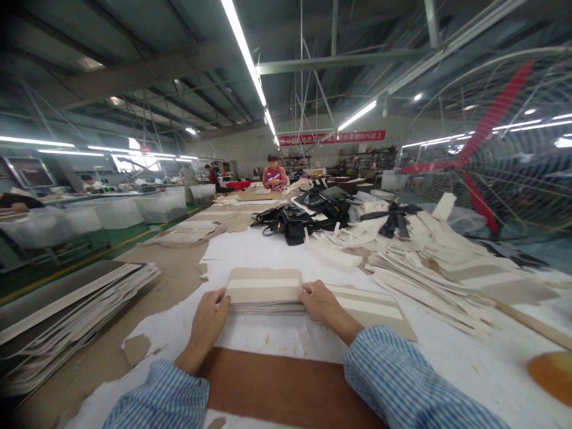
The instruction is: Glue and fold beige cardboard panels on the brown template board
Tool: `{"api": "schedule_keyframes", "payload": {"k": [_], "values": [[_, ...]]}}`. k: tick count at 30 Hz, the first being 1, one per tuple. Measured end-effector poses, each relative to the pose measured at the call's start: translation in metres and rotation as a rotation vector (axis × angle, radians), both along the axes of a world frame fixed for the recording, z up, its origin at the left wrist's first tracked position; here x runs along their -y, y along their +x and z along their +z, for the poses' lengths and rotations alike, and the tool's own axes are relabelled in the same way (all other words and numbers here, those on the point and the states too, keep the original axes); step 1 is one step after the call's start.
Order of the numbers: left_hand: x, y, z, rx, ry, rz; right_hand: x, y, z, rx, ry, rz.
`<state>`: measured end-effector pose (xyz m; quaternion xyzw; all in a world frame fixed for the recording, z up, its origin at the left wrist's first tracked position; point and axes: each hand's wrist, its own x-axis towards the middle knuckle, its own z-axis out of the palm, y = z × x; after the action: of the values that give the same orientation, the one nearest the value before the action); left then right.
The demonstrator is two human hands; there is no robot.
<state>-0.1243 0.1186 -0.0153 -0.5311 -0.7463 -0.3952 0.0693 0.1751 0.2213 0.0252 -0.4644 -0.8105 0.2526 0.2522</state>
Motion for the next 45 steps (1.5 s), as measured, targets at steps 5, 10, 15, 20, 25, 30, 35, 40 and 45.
{"api": "schedule_keyframes", "payload": {"k": [5,10,15,20,25,30,35,40,45], "values": [[0.003,0.002,-0.003,0.038,-0.033,-0.008,0.005,-0.003,0.005,-0.015,-0.049,-0.035],[0.005,0.005,0.002,0.062,-0.047,-0.011,0.002,-0.005,0.016,-0.115,-0.079,-0.095],[0.006,0.007,0.006,0.121,-0.064,-0.006,-0.006,-0.009,0.02,-0.265,-0.16,-0.182],[0.007,0.006,0.009,0.206,-0.075,-0.004,-0.006,-0.014,0.021,-0.429,-0.328,-0.207],[0.006,0.005,0.008,0.329,-0.062,0.029,-0.004,-0.017,0.028,-0.561,-0.468,-0.222],[0.006,0.001,0.007,0.476,0.016,0.08,0.0,-0.029,0.035,-0.616,-0.537,-0.167],[0.008,-0.002,0.017,0.57,0.161,0.091,0.02,-0.039,0.049,-0.708,-0.443,-0.126],[0.026,0.022,0.047,0.657,0.218,-0.048,0.063,0.001,0.078,-0.792,-0.309,-0.072],[0.089,0.066,0.074,0.724,0.071,-0.245,0.119,0.084,0.085,-0.657,-0.215,-0.118]]}}
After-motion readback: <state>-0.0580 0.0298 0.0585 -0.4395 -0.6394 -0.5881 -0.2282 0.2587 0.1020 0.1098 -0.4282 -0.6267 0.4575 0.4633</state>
